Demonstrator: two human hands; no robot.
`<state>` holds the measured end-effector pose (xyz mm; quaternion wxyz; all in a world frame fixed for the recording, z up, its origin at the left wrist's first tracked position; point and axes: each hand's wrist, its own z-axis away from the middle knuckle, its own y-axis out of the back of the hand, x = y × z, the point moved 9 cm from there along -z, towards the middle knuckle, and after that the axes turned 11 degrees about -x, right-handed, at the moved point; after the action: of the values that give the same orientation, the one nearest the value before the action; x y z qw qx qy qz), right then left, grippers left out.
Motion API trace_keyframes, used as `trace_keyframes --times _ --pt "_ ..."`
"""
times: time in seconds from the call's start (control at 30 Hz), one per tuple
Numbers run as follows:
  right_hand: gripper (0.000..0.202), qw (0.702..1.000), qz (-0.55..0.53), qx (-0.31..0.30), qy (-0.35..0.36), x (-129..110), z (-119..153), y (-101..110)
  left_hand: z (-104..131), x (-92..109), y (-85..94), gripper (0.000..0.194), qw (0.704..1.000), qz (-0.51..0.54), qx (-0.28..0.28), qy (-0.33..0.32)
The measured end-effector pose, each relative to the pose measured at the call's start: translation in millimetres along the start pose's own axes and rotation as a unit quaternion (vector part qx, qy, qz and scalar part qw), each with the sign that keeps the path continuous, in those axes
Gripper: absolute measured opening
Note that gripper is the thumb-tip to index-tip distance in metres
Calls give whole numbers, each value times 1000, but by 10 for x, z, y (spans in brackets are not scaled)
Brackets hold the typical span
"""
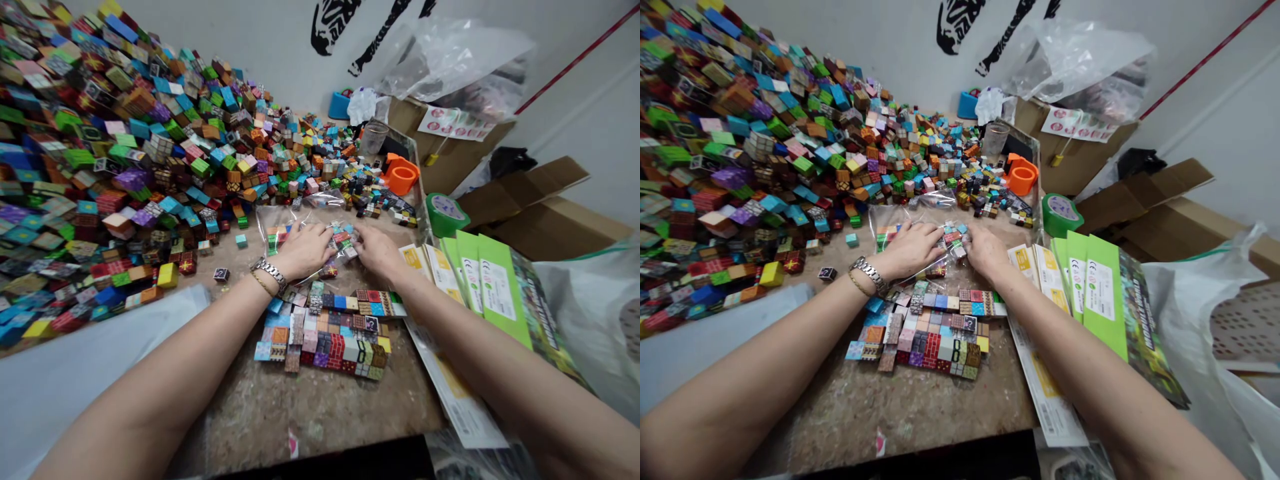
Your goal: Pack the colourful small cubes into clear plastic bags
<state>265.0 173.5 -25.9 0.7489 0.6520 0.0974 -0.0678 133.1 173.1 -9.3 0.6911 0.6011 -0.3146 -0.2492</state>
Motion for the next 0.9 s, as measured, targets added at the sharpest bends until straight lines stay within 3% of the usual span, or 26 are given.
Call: trace_keyframes --times 0.2,0.5,0.63,0.9 --pt "35 999 -35 9 -24 20 -55 8 -13 1 -7 43 1000 -13 0 -10" --pt "48 997 -69 36 27 55 -107 -48 -1 -2 -6 44 1000 -10 -6 2" --pt "40 998 -49 16 48 34 -129 -41 -8 -9 -10 43 1000 -3 -5 -1" --pt "27 998 16 -5 -58 16 -43 28 -10 -14 -9 41 1000 -7 -3 -4"
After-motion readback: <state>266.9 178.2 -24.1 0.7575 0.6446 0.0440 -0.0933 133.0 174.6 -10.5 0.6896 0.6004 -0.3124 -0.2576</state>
